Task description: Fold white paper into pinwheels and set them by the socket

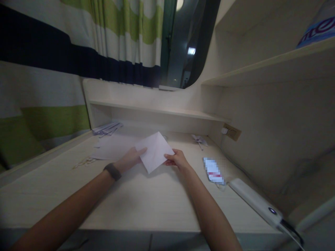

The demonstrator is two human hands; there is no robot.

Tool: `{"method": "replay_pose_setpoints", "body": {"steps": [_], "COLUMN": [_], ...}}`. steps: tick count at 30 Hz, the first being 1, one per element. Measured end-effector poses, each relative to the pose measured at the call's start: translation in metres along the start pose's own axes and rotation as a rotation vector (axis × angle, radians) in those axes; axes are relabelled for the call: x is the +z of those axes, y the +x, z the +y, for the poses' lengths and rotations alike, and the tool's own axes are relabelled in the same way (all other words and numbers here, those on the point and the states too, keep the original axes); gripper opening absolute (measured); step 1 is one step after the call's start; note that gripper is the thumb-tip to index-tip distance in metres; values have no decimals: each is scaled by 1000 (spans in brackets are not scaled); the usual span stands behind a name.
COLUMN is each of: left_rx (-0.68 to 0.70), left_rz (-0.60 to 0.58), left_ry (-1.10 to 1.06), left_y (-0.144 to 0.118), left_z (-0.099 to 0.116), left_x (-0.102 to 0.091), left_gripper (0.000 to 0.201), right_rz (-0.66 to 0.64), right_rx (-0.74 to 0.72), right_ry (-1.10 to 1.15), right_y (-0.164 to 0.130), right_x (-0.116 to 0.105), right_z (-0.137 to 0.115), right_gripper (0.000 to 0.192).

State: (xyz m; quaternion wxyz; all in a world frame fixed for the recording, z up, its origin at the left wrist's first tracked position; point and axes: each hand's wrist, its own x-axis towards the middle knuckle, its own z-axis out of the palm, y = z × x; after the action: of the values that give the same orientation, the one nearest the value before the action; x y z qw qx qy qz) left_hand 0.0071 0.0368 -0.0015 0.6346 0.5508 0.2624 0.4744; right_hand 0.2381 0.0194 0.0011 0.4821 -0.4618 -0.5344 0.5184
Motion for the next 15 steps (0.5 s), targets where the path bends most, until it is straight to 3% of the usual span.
{"method": "replay_pose_setpoints", "body": {"steps": [7,15], "left_rx": [-43,-40], "left_rz": [-75,27], "left_ry": [8,344], "left_y": [-2,3], "left_z": [3,13], "left_x": [-5,-26], "left_gripper": [55,38], "right_rz": [-97,-202], "right_rx": [40,22], "right_ry": [-15,-79], "right_y": [1,-7], "right_x": [-11,-21], "right_z": [1,-9], "right_gripper": [28,34]}}
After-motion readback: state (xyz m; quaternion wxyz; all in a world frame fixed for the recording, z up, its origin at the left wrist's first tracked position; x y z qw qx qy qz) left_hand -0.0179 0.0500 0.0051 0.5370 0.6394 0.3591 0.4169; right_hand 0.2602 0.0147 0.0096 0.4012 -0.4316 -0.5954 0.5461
